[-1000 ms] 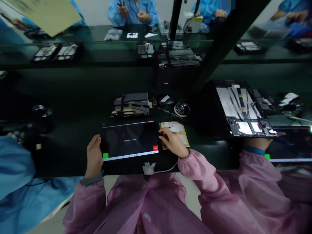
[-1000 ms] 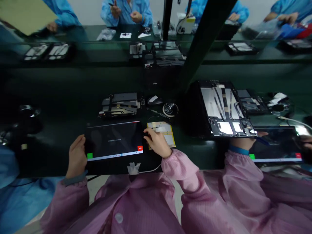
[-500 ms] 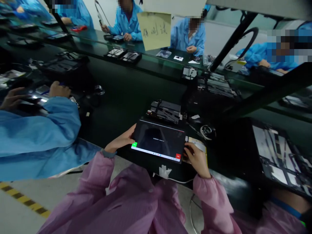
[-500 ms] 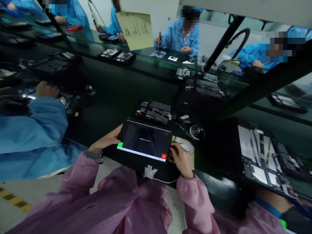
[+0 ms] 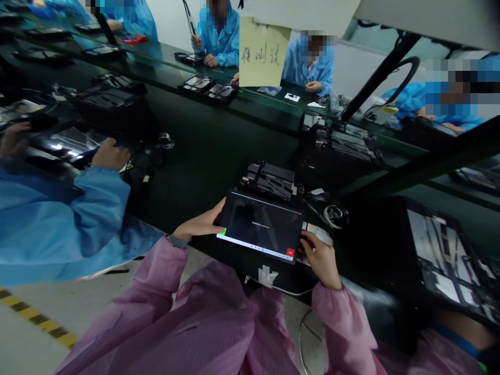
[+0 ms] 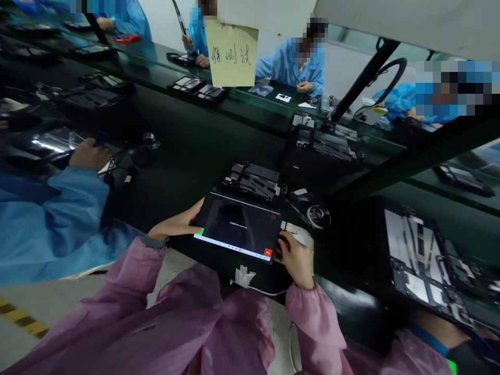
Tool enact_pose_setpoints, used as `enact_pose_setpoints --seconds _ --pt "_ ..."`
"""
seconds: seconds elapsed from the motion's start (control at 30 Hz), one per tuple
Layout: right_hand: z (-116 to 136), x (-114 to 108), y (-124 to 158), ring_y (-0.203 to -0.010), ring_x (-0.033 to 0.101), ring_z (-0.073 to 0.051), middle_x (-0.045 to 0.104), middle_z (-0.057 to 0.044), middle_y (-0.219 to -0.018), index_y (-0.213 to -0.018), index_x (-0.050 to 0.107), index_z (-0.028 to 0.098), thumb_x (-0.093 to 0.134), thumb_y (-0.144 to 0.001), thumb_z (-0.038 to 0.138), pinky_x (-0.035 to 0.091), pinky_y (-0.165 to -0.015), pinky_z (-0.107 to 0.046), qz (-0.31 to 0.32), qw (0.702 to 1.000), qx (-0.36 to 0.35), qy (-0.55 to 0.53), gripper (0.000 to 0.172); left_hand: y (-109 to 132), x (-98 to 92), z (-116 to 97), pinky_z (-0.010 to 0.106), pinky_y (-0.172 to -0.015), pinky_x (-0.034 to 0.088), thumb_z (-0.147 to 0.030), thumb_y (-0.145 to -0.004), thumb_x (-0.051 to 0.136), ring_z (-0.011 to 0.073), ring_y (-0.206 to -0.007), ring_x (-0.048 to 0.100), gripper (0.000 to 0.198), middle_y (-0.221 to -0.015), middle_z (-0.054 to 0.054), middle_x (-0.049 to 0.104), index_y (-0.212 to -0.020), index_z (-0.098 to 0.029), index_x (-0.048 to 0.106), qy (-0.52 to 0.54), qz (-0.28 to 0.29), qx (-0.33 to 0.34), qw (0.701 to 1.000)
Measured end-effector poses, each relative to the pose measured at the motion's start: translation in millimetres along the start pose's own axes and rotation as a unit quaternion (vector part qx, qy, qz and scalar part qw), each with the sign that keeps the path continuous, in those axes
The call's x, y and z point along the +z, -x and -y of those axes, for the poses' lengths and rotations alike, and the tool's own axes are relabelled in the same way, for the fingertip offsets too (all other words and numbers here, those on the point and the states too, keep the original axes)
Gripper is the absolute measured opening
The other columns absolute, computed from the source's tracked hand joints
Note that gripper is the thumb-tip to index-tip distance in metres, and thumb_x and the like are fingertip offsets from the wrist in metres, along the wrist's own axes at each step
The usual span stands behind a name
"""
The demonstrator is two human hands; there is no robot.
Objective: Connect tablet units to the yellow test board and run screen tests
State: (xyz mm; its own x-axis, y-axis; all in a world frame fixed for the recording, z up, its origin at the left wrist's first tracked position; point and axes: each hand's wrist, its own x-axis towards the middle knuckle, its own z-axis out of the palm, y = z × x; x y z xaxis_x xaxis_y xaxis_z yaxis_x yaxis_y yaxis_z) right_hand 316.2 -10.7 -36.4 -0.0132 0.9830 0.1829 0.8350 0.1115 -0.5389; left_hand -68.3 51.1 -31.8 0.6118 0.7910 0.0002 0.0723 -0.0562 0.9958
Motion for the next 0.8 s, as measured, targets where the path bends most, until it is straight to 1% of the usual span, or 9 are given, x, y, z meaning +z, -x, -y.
enact_pose_setpoints --seconds 0.07,0.2,0.33,0.43,0.5,0.6,0.7,0.73,0.8 --pt "2 -1 0 -0.073 0.069 -0.024 0.074 -0.009 -0.092 -0.101 0.068 0.022 0.049 -0.086 0.034 0.053 -0.067 -0.036 0.005 1.0 0.003 0.001 0.028 0 -0.9 0 0.052 -0.114 0.029 -0.037 -0.078 0.072 0.0345 -0.144 0.025 0.102 -0.162 0.012 0.009 -0.154 -0.028 0.004 -0.003 0.004 -0.005 1.0" --pt "6 -3 1 -0.073 0.069 -0.022 0.074 -0.009 -0.091 -0.103 0.068 0.021 0.049 -0.087 0.033 0.053 -0.067 -0.034 0.007 1.0 0.013 -0.003 0.028 -1 -1.8 -1 0.053 -0.114 0.028 -0.036 -0.077 0.073 0.0346 -0.145 0.023 0.105 -0.162 0.012 0.008 -0.154 -0.028 0.001 -0.003 0.013 -0.011 1.0" --pt "6 -4 2 -0.071 0.069 -0.021 0.074 -0.008 -0.092 -0.102 0.068 0.021 0.049 -0.087 0.034 0.053 -0.065 -0.032 0.004 1.0 0.021 -0.017 0.028 -1 -1.4 -3 0.05 -0.115 0.027 -0.037 -0.076 0.075 0.0353 -0.145 0.024 0.104 -0.162 0.013 0.011 -0.154 -0.027 0.007 0.015 0.012 -0.008 1.0" --pt "4 -3 1 -0.071 0.068 -0.021 0.074 -0.009 -0.092 -0.101 0.068 0.021 0.049 -0.087 0.035 0.053 -0.064 -0.033 0.004 1.0 0.015 -0.023 0.028 -2 1.6 -2 0.051 -0.116 0.025 -0.037 -0.078 0.073 0.0353 -0.145 0.022 0.101 -0.162 0.012 0.012 -0.155 -0.026 0.007 0.022 0.009 0.001 1.0" --pt "1 -3 0 -0.071 0.068 -0.022 0.073 -0.009 -0.092 -0.1 0.067 0.02 0.05 -0.086 0.037 0.053 -0.065 -0.033 0.006 1.0 0.006 -0.027 0.028 -3 6.5 0 0.052 -0.116 0.023 -0.038 -0.079 0.071 0.0353 -0.145 0.023 0.1 -0.162 0.013 0.013 -0.155 -0.026 0.006 0.006 -0.017 0.004 1.0" --pt "-2 -2 -2 -0.069 0.066 -0.021 0.072 -0.008 -0.088 -0.099 0.067 0.021 0.051 -0.087 0.038 0.052 -0.067 -0.034 0.015 0.999 -0.011 -0.034 0.027 -4 18.6 -1 0.052 -0.117 0.02 -0.04 -0.081 0.068 0.0349 -0.145 0.023 0.102 -0.161 0.013 0.014 -0.155 -0.025 -0.001 -0.052 -0.091 -0.022 0.994" --pt "-3 -1 -4 -0.067 0.064 -0.021 0.071 -0.007 -0.081 -0.099 0.066 0.021 0.051 -0.087 0.039 0.051 -0.066 -0.033 0.023 0.999 -0.02 -0.035 0.026 -5 31.5 -4 0.05 -0.118 0.016 -0.041 -0.081 0.068 0.0342 -0.147 0.016 0.11 -0.162 0.015 0.006 -0.153 -0.024 -0.014 -0.089 -0.158 -0.034 0.983" --pt "-3 -1 -4 -0.067 0.064 -0.021 0.071 -0.006 -0.081 -0.099 0.066 0.021 0.051 -0.087 0.039 0.051 -0.066 -0.033 0.024 0.999 -0.02 -0.034 0.026 -6 34.9 -5 0.05 -0.118 0.016 -0.042 -0.081 0.068 0.0343 -0.147 0.015 0.112 -0.162 0.016 0.003 -0.152 -0.024 -0.017 -0.091 -0.169 -0.031 0.981" --pt "-4 0 -5 -0.068 0.065 -0.021 0.071 -0.006 -0.081 -0.099 0.066 0.021 0.052 -0.086 0.039 0.05 -0.067 -0.033 0.024 0.999 -0.021 -0.034 0.025 -7 39.6 -6 0.052 -0.118 0.015 -0.043 -0.08 0.069 0.035 -0.147 0.013 0.113 -0.162 0.017 -0.001 -0.152 -0.024 -0.017 -0.1 -0.177 -0.023 0.979"
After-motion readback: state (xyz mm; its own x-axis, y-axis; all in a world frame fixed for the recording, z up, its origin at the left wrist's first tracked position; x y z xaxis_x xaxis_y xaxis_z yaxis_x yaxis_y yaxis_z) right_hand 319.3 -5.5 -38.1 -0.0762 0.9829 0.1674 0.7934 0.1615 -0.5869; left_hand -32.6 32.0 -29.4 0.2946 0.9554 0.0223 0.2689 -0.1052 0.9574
